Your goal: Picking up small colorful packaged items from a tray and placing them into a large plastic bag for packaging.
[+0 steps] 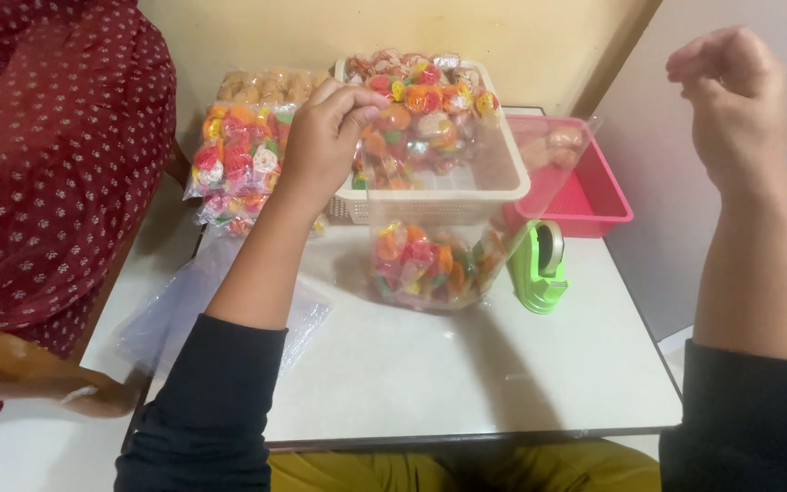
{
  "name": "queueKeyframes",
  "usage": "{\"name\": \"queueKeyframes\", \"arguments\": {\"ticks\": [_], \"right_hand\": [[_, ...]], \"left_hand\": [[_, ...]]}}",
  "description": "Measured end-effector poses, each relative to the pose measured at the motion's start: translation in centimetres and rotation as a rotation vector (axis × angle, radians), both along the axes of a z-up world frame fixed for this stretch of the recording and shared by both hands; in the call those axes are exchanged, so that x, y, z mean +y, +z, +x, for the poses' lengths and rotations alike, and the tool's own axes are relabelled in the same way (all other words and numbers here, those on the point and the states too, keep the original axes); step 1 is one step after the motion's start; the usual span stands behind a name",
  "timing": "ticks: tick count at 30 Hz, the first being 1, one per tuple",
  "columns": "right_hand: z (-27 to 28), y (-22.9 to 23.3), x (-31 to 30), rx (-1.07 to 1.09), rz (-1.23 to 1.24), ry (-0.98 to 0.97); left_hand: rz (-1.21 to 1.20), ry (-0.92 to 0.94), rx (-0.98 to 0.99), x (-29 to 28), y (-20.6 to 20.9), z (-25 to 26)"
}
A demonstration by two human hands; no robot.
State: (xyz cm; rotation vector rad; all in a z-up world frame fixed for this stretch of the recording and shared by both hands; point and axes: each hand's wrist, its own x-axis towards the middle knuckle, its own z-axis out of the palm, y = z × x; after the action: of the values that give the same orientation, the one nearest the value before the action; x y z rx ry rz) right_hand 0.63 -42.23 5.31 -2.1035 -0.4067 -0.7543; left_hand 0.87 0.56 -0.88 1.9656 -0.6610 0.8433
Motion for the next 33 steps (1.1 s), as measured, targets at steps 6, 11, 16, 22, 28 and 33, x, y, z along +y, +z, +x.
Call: {"name": "queueKeyframes", "arguments": {"ticks": [6, 11, 16, 22, 28, 33], "right_hand": [[-2.4, -1.4, 4.8, 0.346, 0.061, 0.165], [-0.1, -5.0, 5.5, 0.428, 0.39, 0.231], [0.6, -5.5, 6.6, 0.309, 0.501, 0.316], [0.1, -5.4, 7.4, 0.351, 0.573, 0.244], [0.4, -5.5, 6.1, 0.325, 0.496, 0.256], [0.6, -6.3, 5.3, 0.317, 0.643, 0.224]], "left_hand": [[-0.078, -0.002, 0.14, 0.0, 0.9, -1.4], [-0.232, -0.039, 0.241, 0.3, 0.9, -0.8], [-0.429, -0.051, 0.196, 0.4, -0.3, -0.3], [-0.502, -0.257, 0.3, 0.1, -3.6, -0.8], [-0.529, -0.186, 0.51, -2.6, -5.0, 0.1], [-0.757, -0.35, 0.503, -4.0, -5.0, 0.4]]}}
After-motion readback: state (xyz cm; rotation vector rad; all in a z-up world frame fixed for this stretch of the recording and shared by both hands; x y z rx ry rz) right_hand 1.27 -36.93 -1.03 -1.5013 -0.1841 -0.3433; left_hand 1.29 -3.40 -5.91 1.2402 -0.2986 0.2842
